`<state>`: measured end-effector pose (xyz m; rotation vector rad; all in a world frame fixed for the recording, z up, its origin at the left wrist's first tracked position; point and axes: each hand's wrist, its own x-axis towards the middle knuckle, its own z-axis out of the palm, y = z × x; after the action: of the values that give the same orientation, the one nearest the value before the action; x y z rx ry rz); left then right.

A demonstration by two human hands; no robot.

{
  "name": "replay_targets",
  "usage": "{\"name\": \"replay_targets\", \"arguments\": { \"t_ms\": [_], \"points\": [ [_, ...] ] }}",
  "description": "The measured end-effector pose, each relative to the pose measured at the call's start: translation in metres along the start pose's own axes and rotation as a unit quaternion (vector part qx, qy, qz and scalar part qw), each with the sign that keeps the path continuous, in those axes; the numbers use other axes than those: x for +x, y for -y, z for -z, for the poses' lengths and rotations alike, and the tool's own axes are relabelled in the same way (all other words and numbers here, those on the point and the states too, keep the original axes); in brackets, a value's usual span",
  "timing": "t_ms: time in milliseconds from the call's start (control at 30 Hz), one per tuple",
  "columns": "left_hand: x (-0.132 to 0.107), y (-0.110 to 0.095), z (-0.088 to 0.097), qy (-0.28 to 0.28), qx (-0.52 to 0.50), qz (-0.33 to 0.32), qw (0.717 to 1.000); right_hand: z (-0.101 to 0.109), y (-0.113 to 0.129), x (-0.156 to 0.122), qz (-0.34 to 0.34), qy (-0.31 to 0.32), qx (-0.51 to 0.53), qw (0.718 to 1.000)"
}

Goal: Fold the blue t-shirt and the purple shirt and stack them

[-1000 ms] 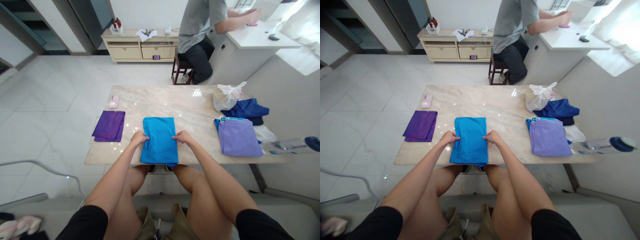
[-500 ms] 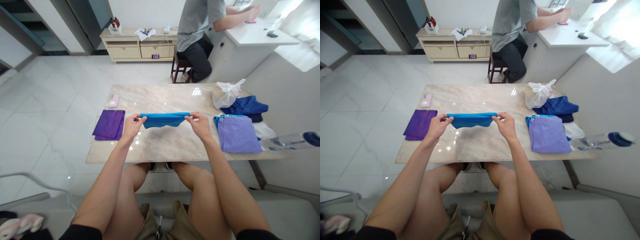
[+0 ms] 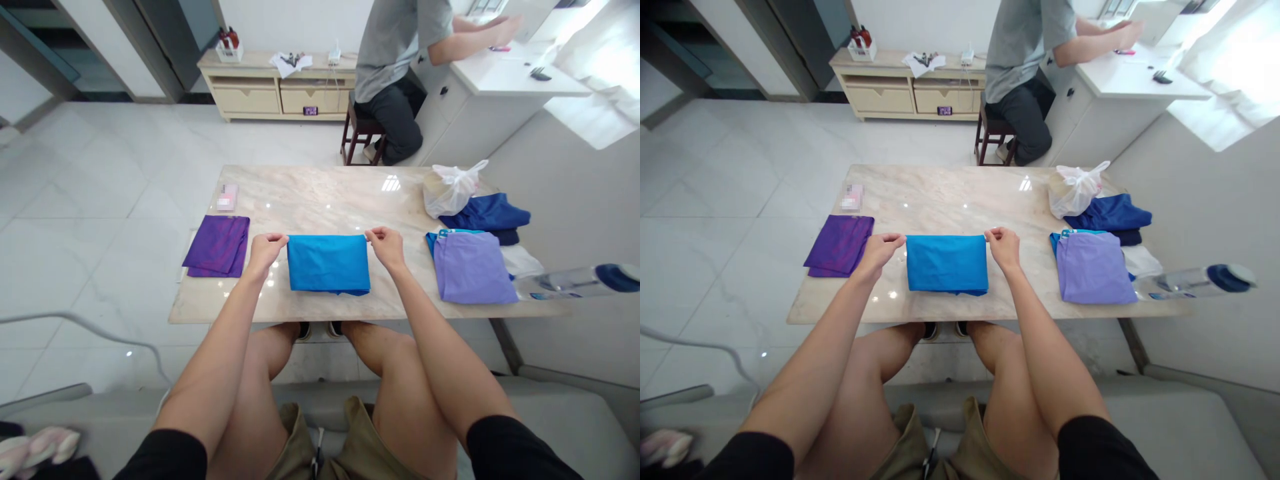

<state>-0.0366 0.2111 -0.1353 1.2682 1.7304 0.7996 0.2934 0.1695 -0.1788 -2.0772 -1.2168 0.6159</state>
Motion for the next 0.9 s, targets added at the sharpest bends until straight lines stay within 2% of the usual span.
{"name": "replay_targets", "arguments": {
  "t_ms": [67,133,233,333,533,667,767,833,900],
  "points": [
    [0.006,0.002,-0.007,-0.017,0.086,-0.017,0.996,-0.01,-0.008,0.005,-0.034,0.002,-0.054,0.998],
    [0.005,0.0,-0.007,-0.002,0.155,-0.05,0.987,-0.015,-0.017,0.007,-0.053,0.014,-0.081,0.995],
    [-0.007,-0.007,0.001,0.018,0.219,-0.078,0.972,-0.02,-0.029,0.004,-0.079,0.056,-0.114,0.989],
    [-0.021,-0.018,0.011,0.003,0.278,-0.078,0.958,-0.027,-0.034,0.0,-0.102,0.109,-0.136,0.979],
    [-0.044,-0.041,0.015,-0.025,0.376,-0.121,0.918,-0.049,-0.012,-0.01,-0.141,0.188,-0.152,0.96],
    [-0.061,-0.054,0.012,-0.039,0.368,-0.159,0.915,-0.057,0.011,-0.021,-0.155,0.216,-0.131,0.955],
    [-0.072,-0.059,0.011,-0.022,0.357,-0.189,0.914,-0.041,0.027,-0.033,-0.13,0.221,-0.107,0.96],
    [-0.078,-0.061,0.01,-0.016,0.36,-0.215,0.908,-0.011,0.035,-0.043,-0.104,0.202,-0.101,0.969],
    [-0.083,-0.062,0.009,-0.005,0.364,-0.234,0.901,0.033,0.038,-0.056,-0.07,0.164,-0.11,0.978]
  ]
}}
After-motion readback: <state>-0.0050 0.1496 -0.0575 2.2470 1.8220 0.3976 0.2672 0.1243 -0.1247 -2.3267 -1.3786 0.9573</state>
